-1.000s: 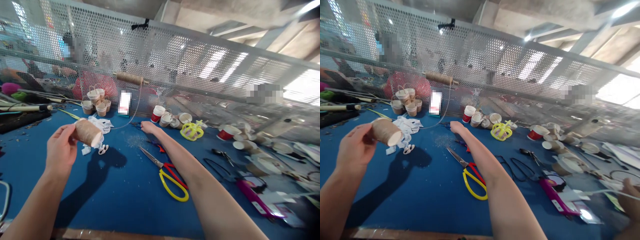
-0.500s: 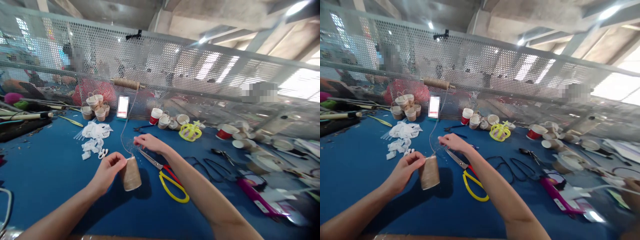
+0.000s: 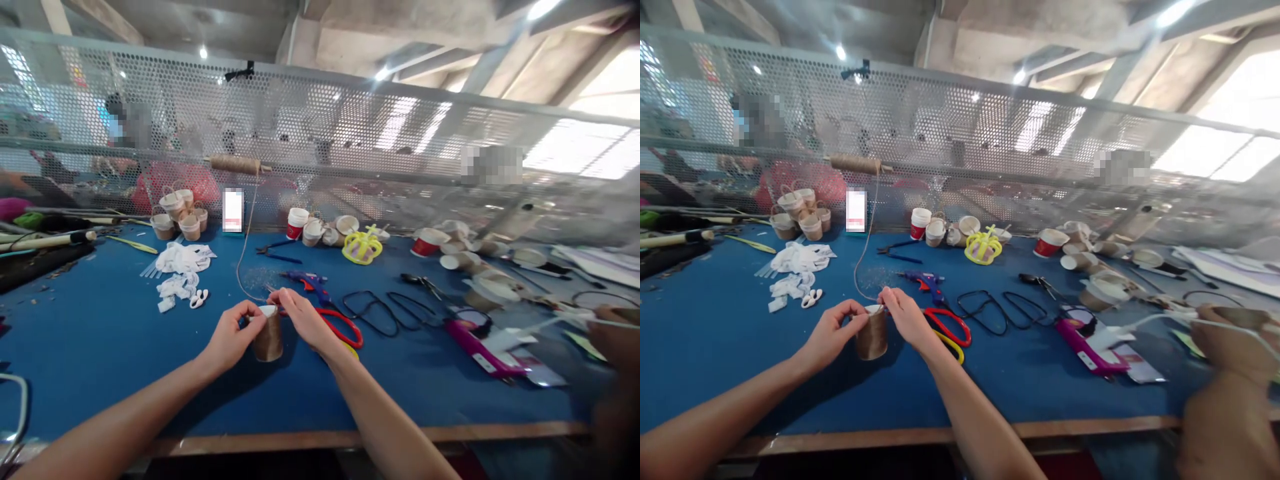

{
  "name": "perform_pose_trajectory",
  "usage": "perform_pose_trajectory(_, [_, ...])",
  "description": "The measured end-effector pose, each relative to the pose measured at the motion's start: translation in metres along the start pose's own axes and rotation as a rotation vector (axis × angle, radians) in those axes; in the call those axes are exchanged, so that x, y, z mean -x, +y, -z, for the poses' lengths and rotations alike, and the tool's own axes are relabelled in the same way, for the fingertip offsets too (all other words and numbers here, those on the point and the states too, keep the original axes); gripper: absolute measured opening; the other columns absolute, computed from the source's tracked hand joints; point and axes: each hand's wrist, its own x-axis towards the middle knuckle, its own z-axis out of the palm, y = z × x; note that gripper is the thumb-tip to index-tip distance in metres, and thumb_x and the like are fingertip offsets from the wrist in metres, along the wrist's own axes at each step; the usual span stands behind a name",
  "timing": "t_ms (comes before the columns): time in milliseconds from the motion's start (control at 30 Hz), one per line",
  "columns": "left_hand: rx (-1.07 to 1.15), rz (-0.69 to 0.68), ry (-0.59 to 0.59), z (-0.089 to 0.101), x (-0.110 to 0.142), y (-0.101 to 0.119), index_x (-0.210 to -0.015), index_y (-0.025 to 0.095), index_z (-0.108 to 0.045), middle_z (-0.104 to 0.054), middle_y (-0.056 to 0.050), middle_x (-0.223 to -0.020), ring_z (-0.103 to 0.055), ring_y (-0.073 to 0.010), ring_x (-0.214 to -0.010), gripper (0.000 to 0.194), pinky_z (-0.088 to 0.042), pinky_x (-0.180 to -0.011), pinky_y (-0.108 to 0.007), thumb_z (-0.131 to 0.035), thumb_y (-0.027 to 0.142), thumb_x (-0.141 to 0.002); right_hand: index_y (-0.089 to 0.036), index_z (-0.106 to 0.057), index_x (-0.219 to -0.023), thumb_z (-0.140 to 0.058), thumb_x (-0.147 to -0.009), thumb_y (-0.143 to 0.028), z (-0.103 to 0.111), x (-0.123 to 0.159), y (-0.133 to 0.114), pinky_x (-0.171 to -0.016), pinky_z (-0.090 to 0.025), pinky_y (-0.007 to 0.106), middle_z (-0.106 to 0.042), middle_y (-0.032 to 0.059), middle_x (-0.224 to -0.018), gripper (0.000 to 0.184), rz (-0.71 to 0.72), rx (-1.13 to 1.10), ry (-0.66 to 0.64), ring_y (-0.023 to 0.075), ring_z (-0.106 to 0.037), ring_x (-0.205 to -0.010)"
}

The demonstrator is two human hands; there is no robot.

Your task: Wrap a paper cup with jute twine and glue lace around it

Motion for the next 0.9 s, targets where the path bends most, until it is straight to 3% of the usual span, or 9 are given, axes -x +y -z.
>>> perform_pose_trajectory(167, [-0.043, -0.022, 0.000, 0.004, 0.003, -0.003, -0.066, 0.017, -0.051, -0.053, 0.000, -0.066, -0.047, -0.0146, -0.065, 0.015, -0.038, -0.067, -0.028, -0.051, 0.028, -0.076, -0.016, -0.057, -0.083, -0.027, -0.088, -0.057, -0.008, -0.003, 0.003, -0.071, -0.049, 0.031, -0.063, 0.0069, -0.083, 0.051, 0.068, -0.048, 0.049, 0.0173, -0.061, -0.079])
perform_pose_trajectory(300, [-0.049, -0.026, 0.005, 0.009, 0.004, -0.003, -0.065, 0.017, -0.050, -0.053, 0.000, -0.066, -0.046, -0.0145, -0.066, 0.015, -0.038, -0.067, -0.028, -0.051, 0.029, -0.075, -0.017, -0.057, -0.090, -0.026, -0.090, -0.055, -0.012, 0.000, 0.000, -0.080, -0.047, 0.033, -0.063, 0.0084, -0.090, 0.049, 0.165, -0.057, 0.091, 0.0179, -0.059, -0.088])
perform_pose_trajectory(433, [-0.039, -0.023, 0.000, 0.012, 0.004, -0.003, -0.064, 0.017, -0.050, -0.052, 0.001, -0.064, -0.046, -0.0139, -0.064, 0.016, -0.039, -0.065, -0.027, -0.051, 0.030, -0.074, -0.019, -0.060, -0.092, -0.029, -0.091, -0.051, -0.012, 0.003, -0.004, -0.092, -0.041, 0.036, -0.062, 0.0103, -0.105, 0.044, 0.294, -0.038, 0.047, 0.0192, -0.055, -0.104])
perform_pose_trajectory(600, [-0.038, -0.019, -0.020, 0.013, 0.004, -0.005, -0.065, 0.017, -0.051, -0.052, 0.001, -0.064, -0.046, -0.0131, -0.064, 0.015, -0.038, -0.064, -0.026, -0.051, 0.029, -0.074, -0.020, -0.062, -0.089, -0.038, -0.091, -0.040, -0.008, 0.007, -0.006, -0.095, -0.040, 0.040, -0.058, 0.0117, -0.112, 0.032, 0.400, 0.018, -0.013, 0.0203, -0.052, -0.109])
perform_pose_trajectory(900, [-0.056, -0.022, -0.015, 0.010, 0.004, -0.003, -0.065, 0.017, -0.050, -0.051, 0.002, -0.063, -0.044, -0.0128, -0.062, 0.018, -0.038, -0.063, -0.026, -0.050, 0.031, -0.076, -0.019, -0.054, -0.080, -0.047, -0.087, -0.018, -0.003, 0.012, -0.005, -0.090, -0.044, 0.038, -0.058, 0.0110, -0.107, 0.010, 0.473, 0.104, 0.011, 0.0185, -0.056, -0.102])
